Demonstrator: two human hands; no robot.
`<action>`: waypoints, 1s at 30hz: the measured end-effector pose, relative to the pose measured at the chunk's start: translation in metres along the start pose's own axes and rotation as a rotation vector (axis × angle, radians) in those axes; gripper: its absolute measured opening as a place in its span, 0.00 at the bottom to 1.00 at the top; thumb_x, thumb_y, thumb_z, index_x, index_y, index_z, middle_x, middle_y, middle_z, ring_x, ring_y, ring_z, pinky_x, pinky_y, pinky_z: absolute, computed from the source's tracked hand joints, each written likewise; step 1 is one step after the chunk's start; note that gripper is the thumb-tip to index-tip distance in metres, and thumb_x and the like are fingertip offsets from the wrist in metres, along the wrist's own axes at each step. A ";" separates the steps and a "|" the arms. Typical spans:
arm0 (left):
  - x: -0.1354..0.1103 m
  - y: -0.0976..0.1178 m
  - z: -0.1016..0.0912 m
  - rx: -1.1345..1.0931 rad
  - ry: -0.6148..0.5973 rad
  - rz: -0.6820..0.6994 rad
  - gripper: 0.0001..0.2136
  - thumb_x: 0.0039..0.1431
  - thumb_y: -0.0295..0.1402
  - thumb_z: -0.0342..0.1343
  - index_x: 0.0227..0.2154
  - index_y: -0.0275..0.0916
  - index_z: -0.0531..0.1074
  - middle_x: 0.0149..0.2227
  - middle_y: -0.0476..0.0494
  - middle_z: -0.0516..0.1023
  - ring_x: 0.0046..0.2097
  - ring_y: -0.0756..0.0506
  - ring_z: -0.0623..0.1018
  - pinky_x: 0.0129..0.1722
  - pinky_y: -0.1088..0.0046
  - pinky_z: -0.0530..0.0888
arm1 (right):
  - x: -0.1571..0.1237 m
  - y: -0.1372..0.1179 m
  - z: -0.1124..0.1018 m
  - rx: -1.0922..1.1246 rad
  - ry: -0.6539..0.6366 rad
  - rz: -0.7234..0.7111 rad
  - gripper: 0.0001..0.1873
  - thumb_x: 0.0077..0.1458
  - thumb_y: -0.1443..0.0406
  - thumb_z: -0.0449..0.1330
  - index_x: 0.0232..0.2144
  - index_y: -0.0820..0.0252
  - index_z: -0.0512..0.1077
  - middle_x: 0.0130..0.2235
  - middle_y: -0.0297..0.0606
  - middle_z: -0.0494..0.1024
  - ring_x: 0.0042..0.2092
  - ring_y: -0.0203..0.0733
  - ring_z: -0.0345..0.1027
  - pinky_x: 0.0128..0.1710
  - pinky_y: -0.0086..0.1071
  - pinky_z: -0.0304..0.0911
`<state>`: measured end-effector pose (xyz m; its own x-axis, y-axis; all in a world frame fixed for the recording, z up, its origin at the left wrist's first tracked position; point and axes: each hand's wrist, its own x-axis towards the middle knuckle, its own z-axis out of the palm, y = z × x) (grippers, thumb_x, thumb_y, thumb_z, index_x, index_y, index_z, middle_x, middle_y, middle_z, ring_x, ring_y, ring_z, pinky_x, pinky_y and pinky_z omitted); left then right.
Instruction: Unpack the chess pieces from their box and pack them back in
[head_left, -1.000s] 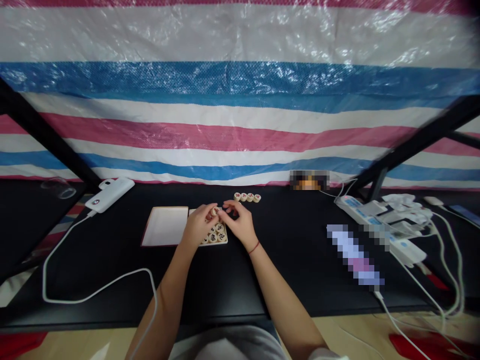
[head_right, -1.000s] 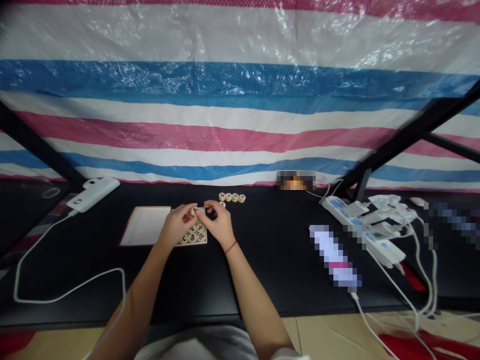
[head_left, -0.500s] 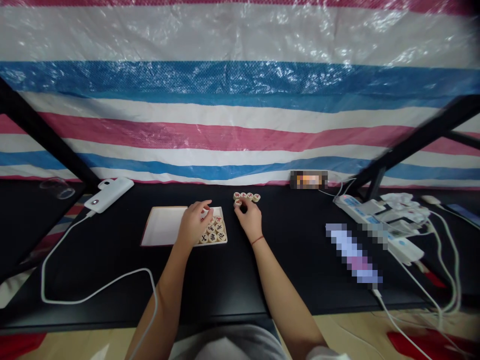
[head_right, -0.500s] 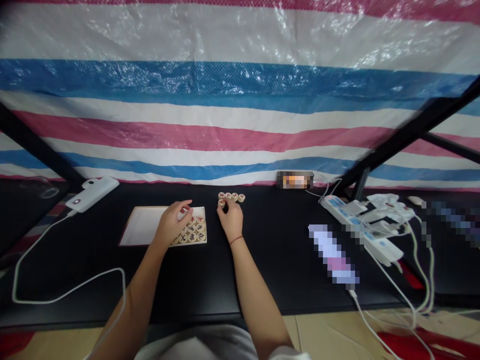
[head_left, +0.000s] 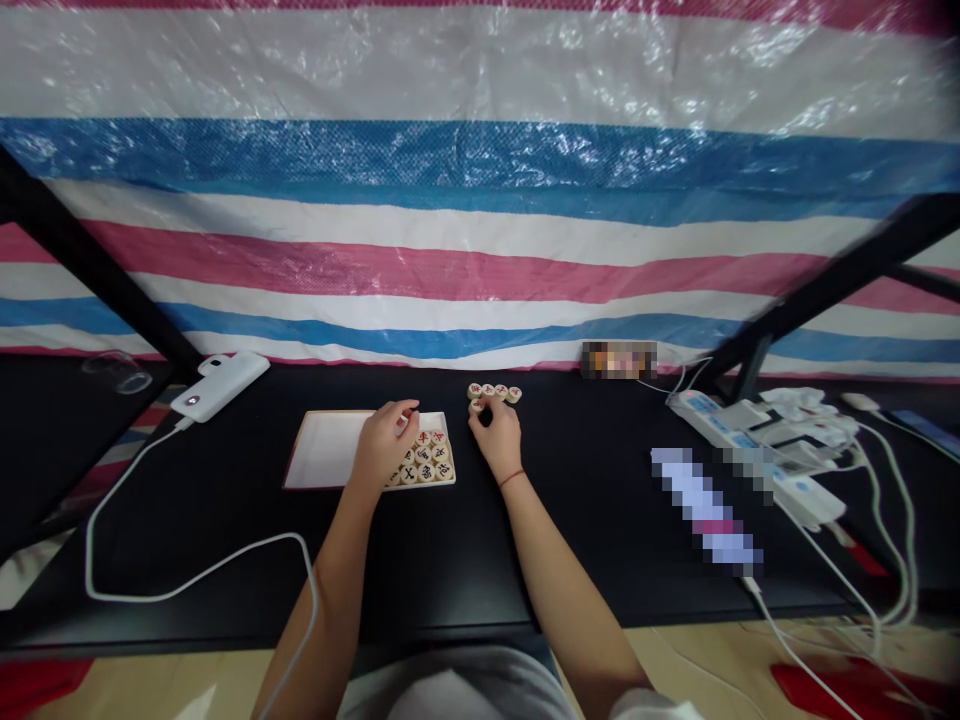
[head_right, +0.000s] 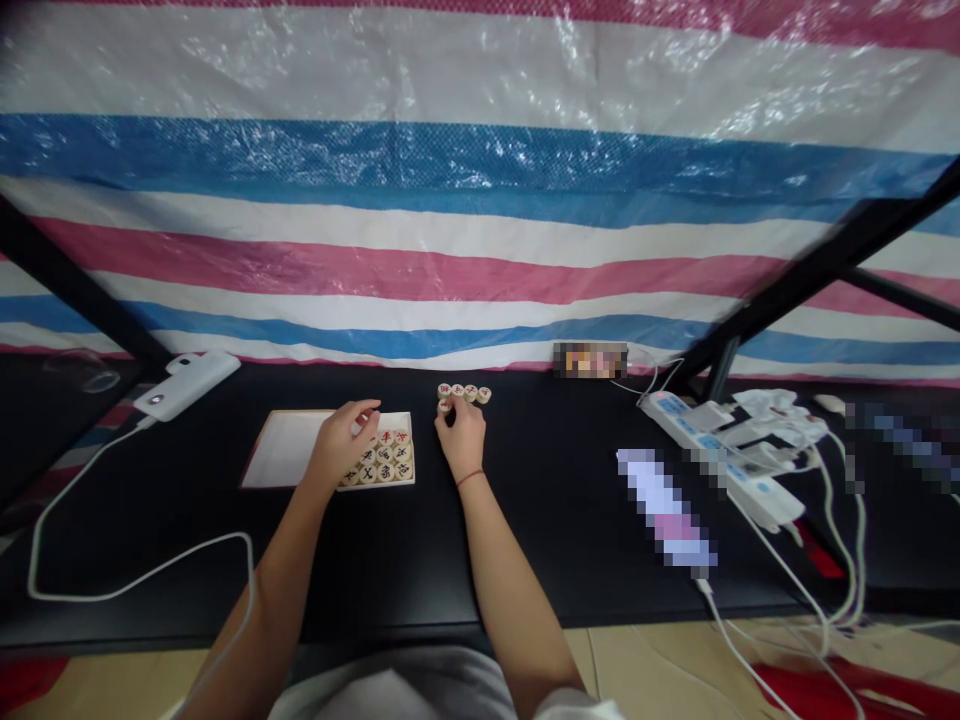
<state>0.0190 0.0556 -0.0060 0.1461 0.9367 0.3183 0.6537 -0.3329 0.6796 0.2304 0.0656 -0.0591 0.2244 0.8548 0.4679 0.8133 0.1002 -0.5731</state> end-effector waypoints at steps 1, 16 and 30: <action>0.000 -0.001 0.000 -0.001 0.007 -0.002 0.14 0.62 0.37 0.48 0.45 0.41 0.74 0.36 0.45 0.78 0.36 0.47 0.76 0.41 0.71 0.71 | 0.000 0.000 0.000 -0.002 -0.001 -0.002 0.07 0.53 0.66 0.55 0.34 0.59 0.71 0.33 0.41 0.76 0.37 0.46 0.68 0.40 0.37 0.62; -0.005 0.002 -0.009 0.409 -0.245 -0.267 0.15 0.60 0.44 0.49 0.31 0.45 0.80 0.41 0.38 0.76 0.49 0.32 0.68 0.47 0.51 0.64 | -0.017 -0.048 -0.004 0.100 -0.180 -0.179 0.14 0.65 0.60 0.50 0.33 0.57 0.74 0.29 0.37 0.75 0.34 0.42 0.65 0.39 0.34 0.56; -0.003 0.006 -0.023 0.249 -0.257 -0.268 0.09 0.56 0.42 0.54 0.35 0.46 0.75 0.38 0.45 0.79 0.46 0.35 0.71 0.48 0.52 0.63 | -0.020 -0.058 -0.004 0.075 -0.249 -0.057 0.17 0.67 0.61 0.48 0.33 0.56 0.75 0.32 0.36 0.77 0.39 0.42 0.67 0.38 0.33 0.51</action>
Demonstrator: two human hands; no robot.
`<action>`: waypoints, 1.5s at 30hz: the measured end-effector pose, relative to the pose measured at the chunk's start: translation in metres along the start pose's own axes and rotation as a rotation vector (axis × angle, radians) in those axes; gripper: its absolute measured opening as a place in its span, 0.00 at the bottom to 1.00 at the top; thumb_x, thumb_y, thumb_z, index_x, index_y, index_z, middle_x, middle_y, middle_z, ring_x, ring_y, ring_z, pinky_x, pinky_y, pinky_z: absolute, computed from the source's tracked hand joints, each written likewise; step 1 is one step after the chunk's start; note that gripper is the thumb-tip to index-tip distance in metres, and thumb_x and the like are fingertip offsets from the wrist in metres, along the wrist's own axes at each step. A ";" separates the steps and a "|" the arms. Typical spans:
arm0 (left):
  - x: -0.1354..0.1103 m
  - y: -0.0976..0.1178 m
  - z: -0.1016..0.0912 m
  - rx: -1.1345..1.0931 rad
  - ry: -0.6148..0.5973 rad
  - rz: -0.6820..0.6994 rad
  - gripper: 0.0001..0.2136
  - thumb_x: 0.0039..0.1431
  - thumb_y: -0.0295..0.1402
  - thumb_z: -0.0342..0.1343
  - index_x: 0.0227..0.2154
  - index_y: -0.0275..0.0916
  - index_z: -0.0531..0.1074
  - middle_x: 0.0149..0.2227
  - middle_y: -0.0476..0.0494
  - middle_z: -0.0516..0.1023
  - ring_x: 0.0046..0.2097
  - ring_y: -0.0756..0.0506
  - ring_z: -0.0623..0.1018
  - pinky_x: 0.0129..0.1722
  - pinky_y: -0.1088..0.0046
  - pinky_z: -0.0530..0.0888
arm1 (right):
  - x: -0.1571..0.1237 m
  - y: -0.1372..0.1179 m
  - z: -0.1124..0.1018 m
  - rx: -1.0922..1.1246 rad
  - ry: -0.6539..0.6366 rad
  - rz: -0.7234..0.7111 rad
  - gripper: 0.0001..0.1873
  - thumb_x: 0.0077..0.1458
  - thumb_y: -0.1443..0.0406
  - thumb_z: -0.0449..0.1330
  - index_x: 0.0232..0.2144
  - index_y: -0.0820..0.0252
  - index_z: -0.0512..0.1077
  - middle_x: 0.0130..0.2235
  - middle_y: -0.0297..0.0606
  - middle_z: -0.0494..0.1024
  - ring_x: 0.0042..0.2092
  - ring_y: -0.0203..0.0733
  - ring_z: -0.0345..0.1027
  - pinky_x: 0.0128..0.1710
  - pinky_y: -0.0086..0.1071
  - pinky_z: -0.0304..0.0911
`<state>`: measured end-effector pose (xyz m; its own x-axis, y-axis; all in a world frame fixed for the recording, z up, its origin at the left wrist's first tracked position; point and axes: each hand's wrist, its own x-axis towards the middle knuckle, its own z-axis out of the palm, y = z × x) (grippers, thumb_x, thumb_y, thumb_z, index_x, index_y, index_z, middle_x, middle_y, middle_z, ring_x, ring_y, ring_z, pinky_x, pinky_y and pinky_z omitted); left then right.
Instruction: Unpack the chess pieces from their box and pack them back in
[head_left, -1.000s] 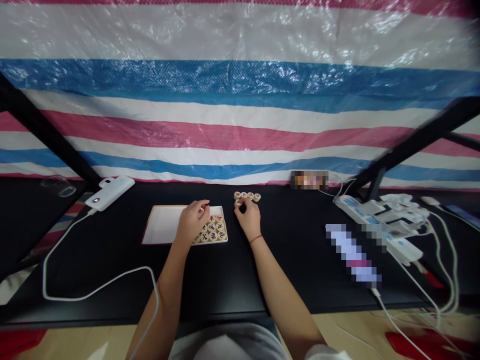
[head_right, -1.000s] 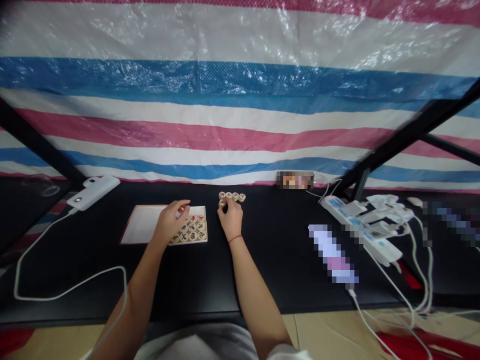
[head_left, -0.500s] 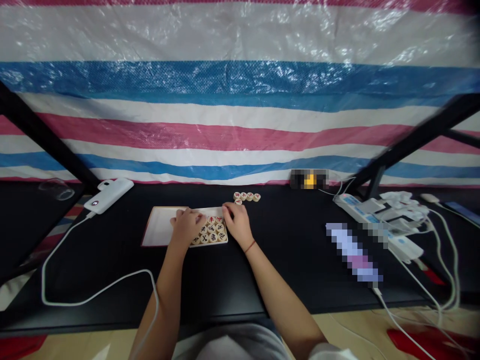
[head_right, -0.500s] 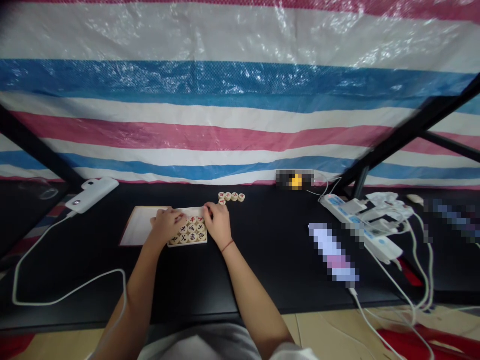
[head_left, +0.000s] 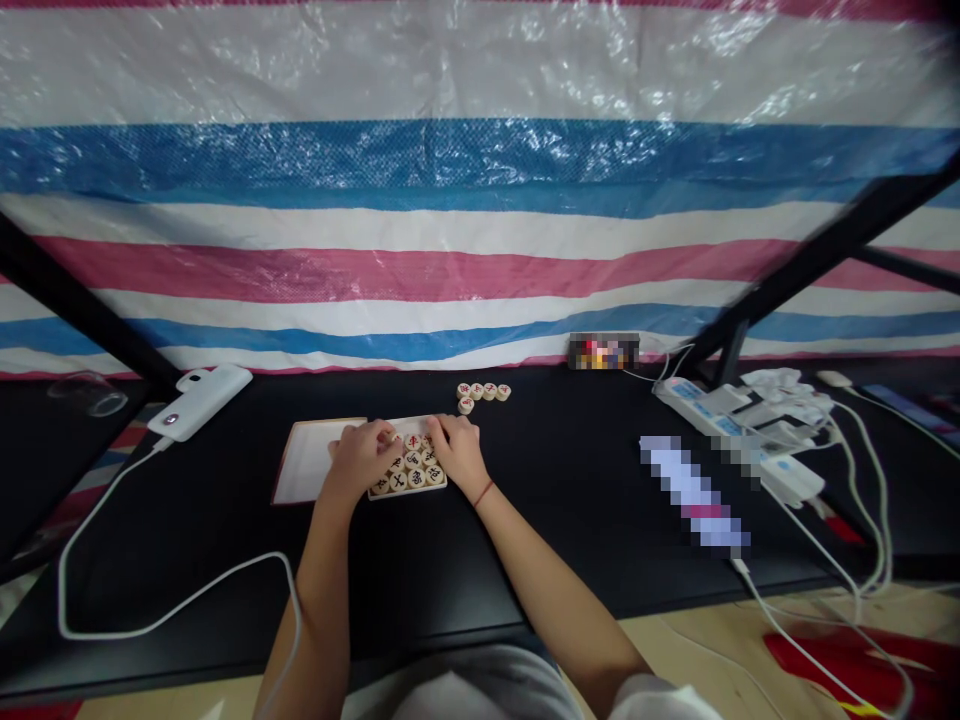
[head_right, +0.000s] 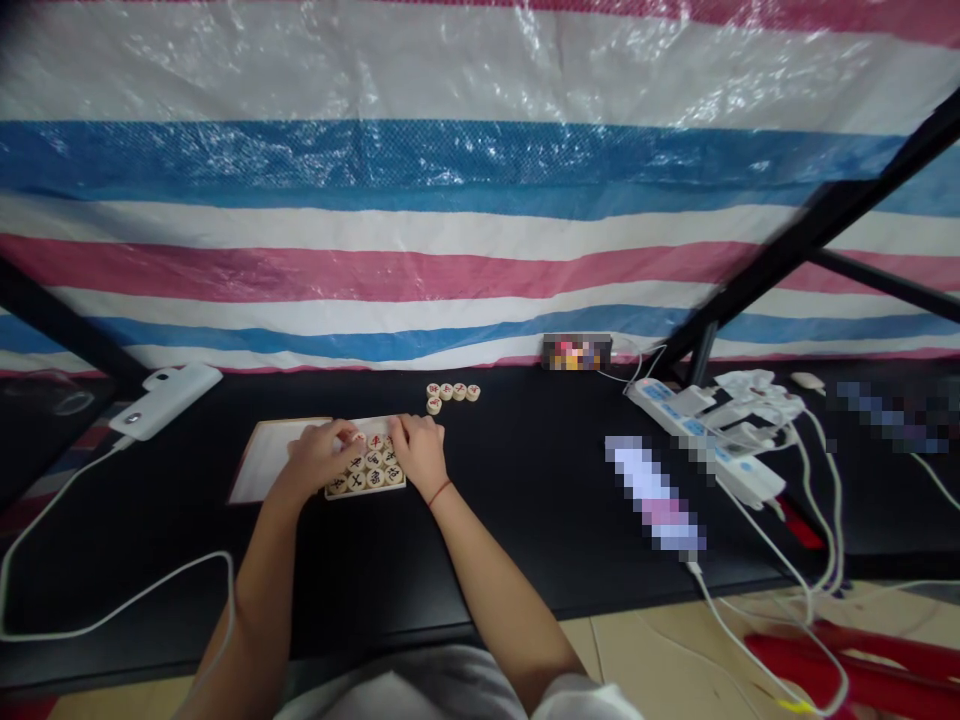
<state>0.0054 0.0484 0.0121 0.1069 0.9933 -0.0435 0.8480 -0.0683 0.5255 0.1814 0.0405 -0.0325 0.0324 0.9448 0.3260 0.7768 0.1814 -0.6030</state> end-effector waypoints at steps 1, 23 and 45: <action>0.001 0.001 0.000 -0.028 0.062 0.010 0.10 0.57 0.41 0.53 0.36 0.45 0.75 0.38 0.44 0.79 0.46 0.36 0.72 0.49 0.54 0.64 | 0.000 -0.001 -0.002 0.033 0.037 -0.017 0.16 0.66 0.62 0.48 0.37 0.56 0.75 0.35 0.36 0.78 0.41 0.43 0.67 0.40 0.34 0.52; 0.021 -0.003 0.033 -1.010 0.407 -0.054 0.19 0.51 0.38 0.62 0.46 0.39 0.74 0.45 0.40 0.78 0.45 0.45 0.79 0.49 0.66 0.75 | 0.018 0.066 -0.031 -0.069 0.193 0.209 0.10 0.53 0.68 0.56 0.39 0.60 0.73 0.37 0.42 0.78 0.39 0.46 0.69 0.42 0.37 0.62; 0.011 0.008 0.047 -0.225 0.395 0.495 0.16 0.61 0.31 0.54 0.52 0.41 0.69 0.37 0.45 0.76 0.40 0.46 0.77 0.44 0.68 0.74 | 0.015 0.036 -0.040 0.169 0.286 0.115 0.14 0.56 0.62 0.56 0.42 0.59 0.75 0.41 0.43 0.80 0.41 0.44 0.73 0.44 0.35 0.66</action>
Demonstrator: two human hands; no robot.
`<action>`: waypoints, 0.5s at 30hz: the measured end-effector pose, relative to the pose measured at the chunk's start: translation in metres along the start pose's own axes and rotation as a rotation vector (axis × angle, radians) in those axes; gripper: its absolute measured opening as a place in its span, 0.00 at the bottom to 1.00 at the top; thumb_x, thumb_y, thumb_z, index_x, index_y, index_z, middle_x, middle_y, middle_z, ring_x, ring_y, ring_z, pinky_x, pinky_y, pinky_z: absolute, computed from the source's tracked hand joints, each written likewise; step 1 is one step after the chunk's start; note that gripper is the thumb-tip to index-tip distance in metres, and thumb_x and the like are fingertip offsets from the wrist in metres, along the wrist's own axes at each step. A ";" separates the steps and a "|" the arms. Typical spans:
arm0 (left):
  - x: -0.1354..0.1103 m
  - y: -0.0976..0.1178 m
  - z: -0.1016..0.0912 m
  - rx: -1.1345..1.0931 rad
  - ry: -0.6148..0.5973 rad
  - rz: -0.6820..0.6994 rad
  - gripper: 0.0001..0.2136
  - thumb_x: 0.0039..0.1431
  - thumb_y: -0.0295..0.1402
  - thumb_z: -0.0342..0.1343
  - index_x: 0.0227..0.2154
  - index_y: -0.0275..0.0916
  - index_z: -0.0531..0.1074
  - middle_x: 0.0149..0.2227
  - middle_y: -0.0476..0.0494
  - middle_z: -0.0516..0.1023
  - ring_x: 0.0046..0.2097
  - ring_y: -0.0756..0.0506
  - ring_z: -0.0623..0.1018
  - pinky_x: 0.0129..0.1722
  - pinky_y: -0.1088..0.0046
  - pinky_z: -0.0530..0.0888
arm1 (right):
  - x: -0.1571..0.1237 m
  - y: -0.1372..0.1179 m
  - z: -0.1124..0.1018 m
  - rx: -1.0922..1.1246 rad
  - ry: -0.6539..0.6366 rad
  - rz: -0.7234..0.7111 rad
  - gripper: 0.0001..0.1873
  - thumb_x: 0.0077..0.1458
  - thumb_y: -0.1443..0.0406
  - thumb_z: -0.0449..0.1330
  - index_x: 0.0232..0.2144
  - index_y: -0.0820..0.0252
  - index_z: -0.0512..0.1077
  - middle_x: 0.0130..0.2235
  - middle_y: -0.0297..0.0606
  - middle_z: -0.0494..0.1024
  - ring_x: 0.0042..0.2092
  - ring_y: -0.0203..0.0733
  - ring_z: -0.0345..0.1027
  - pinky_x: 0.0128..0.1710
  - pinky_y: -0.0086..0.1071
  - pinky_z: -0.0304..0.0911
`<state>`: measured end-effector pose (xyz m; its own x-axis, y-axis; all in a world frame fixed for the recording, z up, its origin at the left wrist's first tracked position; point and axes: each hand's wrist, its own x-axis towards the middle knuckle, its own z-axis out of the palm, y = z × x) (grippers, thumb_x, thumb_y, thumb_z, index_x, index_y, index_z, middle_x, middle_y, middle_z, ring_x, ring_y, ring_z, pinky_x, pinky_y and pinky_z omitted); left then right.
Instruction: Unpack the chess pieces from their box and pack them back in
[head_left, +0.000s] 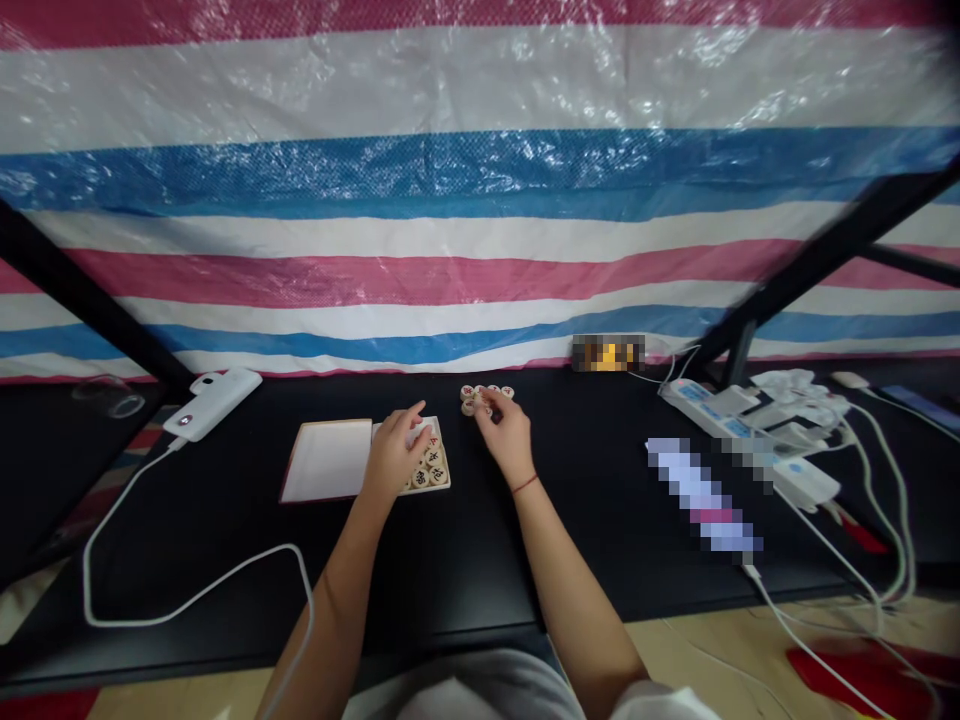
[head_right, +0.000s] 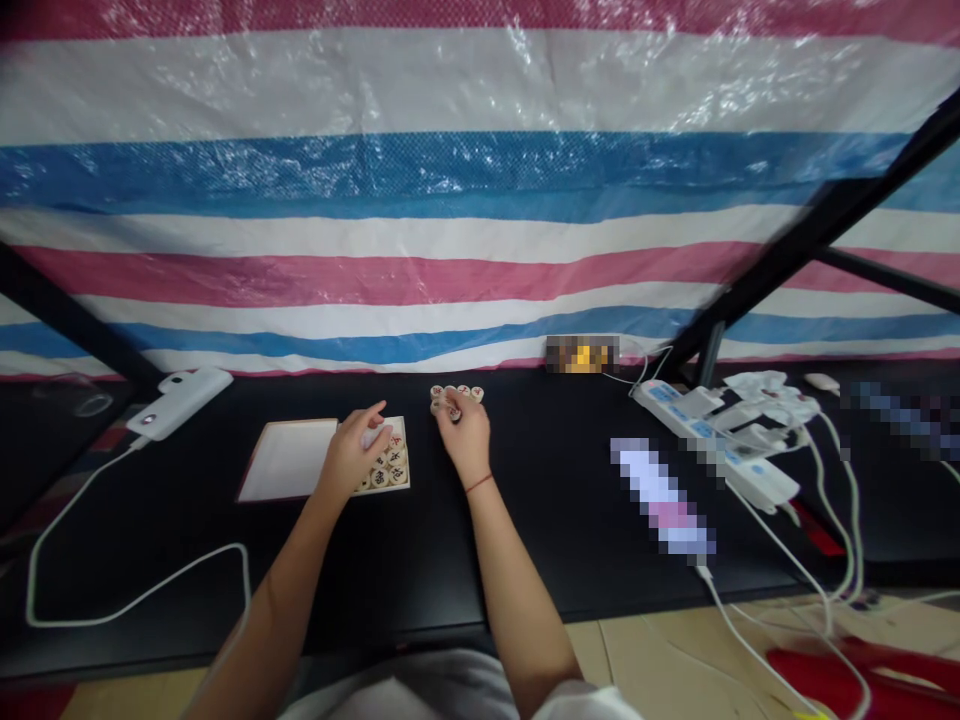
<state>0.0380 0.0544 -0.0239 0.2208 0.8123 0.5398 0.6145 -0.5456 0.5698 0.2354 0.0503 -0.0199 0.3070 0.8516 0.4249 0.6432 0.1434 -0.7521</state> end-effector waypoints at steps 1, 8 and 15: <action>0.001 0.000 -0.002 -0.006 0.009 -0.008 0.15 0.61 0.32 0.53 0.51 0.41 0.70 0.37 0.45 0.76 0.39 0.47 0.77 0.43 0.69 0.74 | 0.003 0.008 -0.003 -0.083 0.014 0.042 0.13 0.55 0.62 0.56 0.42 0.59 0.75 0.40 0.43 0.80 0.41 0.45 0.73 0.45 0.37 0.65; 0.002 -0.001 -0.008 -0.030 -0.031 -0.086 0.12 0.62 0.32 0.50 0.46 0.42 0.73 0.35 0.46 0.77 0.38 0.47 0.78 0.43 0.69 0.73 | 0.003 0.033 0.000 -0.366 -0.100 0.073 0.07 0.53 0.65 0.58 0.36 0.59 0.73 0.35 0.41 0.78 0.39 0.45 0.70 0.40 0.33 0.62; 0.003 0.000 -0.009 -0.031 -0.063 -0.117 0.12 0.62 0.33 0.49 0.44 0.43 0.75 0.37 0.45 0.78 0.40 0.46 0.78 0.44 0.69 0.72 | -0.001 0.030 0.006 -0.467 -0.103 0.043 0.06 0.54 0.66 0.58 0.37 0.57 0.72 0.34 0.40 0.76 0.36 0.44 0.67 0.35 0.32 0.57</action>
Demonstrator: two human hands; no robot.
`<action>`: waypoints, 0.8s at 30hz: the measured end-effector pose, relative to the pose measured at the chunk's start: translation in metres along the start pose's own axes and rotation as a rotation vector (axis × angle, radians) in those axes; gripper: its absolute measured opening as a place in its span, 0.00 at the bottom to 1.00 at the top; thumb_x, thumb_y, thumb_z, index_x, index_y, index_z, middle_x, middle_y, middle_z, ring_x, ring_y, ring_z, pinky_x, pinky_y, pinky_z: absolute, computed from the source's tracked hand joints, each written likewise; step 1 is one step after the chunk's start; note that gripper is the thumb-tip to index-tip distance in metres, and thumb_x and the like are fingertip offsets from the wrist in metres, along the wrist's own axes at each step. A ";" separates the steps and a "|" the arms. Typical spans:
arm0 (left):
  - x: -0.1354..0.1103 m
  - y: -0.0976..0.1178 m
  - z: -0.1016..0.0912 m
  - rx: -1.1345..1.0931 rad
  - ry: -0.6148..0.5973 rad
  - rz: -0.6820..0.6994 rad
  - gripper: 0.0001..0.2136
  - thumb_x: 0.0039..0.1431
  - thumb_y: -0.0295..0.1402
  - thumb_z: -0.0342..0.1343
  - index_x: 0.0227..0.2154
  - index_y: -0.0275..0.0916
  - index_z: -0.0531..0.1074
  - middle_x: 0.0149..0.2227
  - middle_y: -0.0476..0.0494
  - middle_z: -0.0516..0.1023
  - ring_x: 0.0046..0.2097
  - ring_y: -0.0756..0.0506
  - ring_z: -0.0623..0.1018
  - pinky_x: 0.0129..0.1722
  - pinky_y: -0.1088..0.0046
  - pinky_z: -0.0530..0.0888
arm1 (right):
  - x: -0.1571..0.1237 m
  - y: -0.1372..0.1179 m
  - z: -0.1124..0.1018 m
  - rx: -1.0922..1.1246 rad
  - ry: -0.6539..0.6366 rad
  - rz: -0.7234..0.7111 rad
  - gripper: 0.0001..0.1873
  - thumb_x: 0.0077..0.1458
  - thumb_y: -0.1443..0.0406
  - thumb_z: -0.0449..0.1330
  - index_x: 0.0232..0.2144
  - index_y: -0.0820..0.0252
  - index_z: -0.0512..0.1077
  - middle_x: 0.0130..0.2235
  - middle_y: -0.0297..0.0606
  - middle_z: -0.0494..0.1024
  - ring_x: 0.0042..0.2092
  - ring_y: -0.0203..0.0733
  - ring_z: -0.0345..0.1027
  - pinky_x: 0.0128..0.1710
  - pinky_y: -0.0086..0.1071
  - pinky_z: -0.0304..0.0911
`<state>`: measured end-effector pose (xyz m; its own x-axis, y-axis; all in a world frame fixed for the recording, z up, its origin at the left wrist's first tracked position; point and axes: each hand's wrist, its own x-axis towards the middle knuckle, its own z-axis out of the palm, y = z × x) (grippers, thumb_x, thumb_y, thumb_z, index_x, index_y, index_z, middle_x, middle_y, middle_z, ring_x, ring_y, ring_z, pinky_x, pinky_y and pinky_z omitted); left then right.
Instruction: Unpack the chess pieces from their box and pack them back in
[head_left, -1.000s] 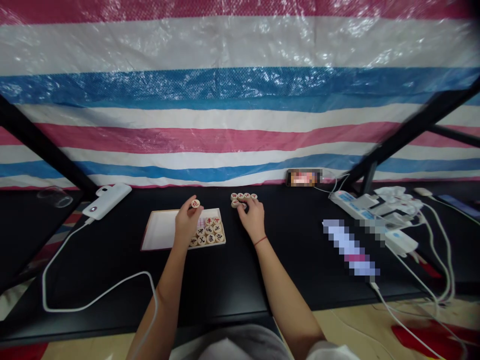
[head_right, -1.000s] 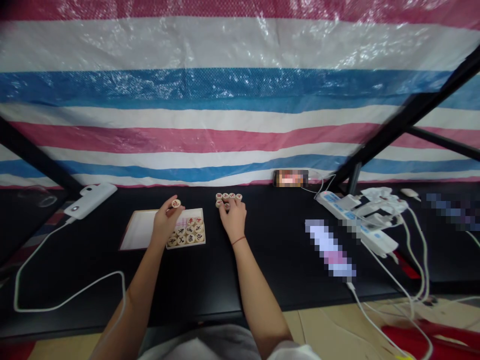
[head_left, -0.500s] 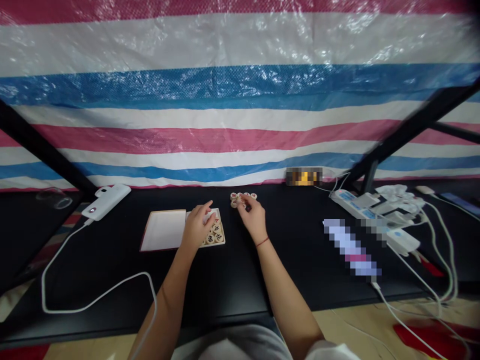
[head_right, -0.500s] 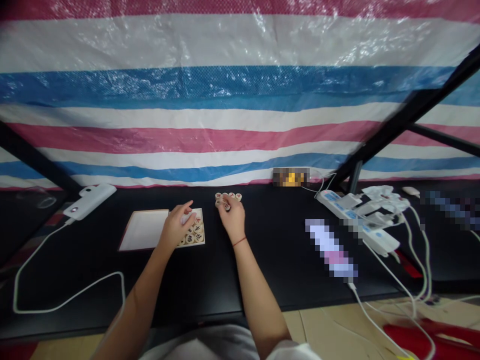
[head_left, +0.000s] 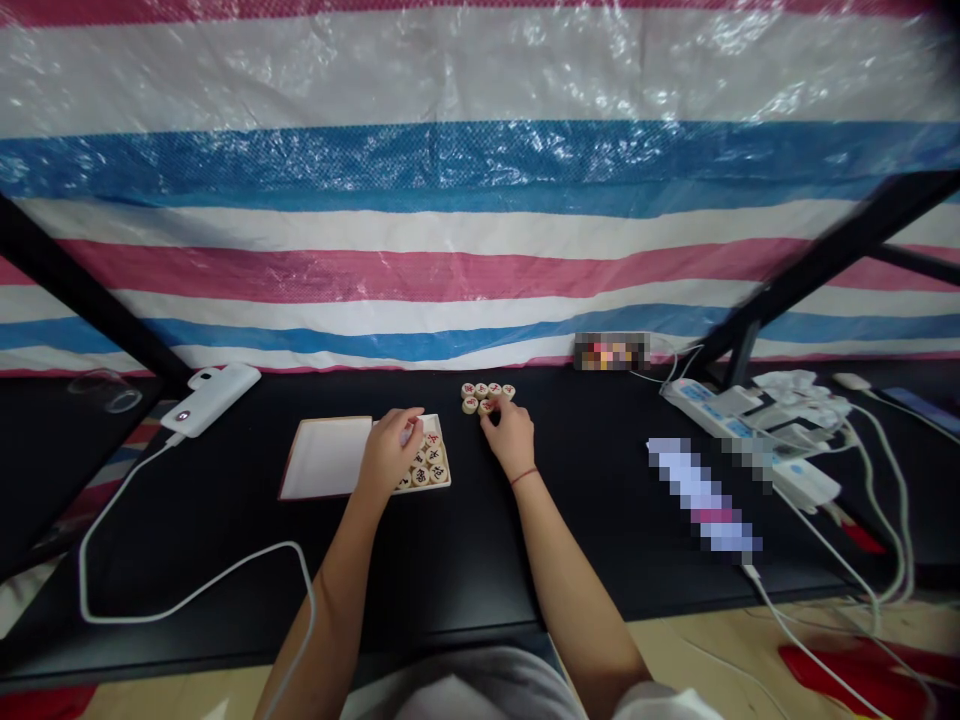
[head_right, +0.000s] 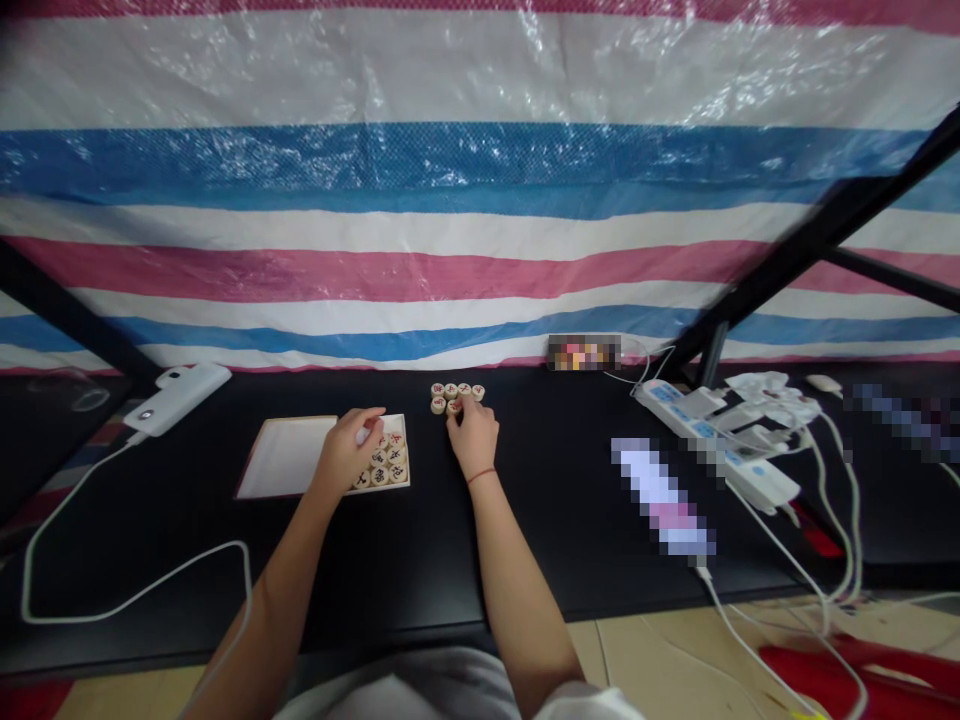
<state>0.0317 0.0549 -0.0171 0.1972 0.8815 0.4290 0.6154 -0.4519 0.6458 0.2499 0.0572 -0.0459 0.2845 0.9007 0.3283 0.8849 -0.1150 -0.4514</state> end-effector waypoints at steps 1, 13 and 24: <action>0.000 -0.001 0.000 0.004 0.004 -0.003 0.12 0.62 0.33 0.49 0.44 0.42 0.75 0.37 0.45 0.78 0.40 0.46 0.78 0.44 0.70 0.72 | 0.000 0.000 0.000 0.009 0.004 -0.002 0.06 0.55 0.65 0.57 0.37 0.57 0.72 0.35 0.40 0.77 0.36 0.44 0.67 0.35 0.32 0.57; -0.008 0.007 0.001 0.426 -0.106 -0.210 0.11 0.61 0.36 0.52 0.31 0.41 0.79 0.39 0.39 0.79 0.46 0.37 0.71 0.46 0.58 0.63 | -0.015 -0.040 -0.009 0.406 -0.147 -0.189 0.12 0.61 0.62 0.53 0.41 0.57 0.75 0.32 0.36 0.78 0.33 0.40 0.71 0.36 0.30 0.62; -0.008 0.011 -0.002 0.333 -0.204 -0.211 0.08 0.59 0.36 0.53 0.28 0.42 0.74 0.34 0.43 0.79 0.46 0.37 0.71 0.46 0.57 0.61 | -0.025 -0.053 0.000 0.437 -0.239 -0.231 0.12 0.61 0.61 0.52 0.37 0.56 0.75 0.28 0.34 0.77 0.29 0.38 0.71 0.32 0.28 0.62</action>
<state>0.0353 0.0423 -0.0116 0.1670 0.9738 0.1545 0.8640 -0.2200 0.4529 0.1957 0.0403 -0.0302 -0.0358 0.9579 0.2848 0.6644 0.2357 -0.7092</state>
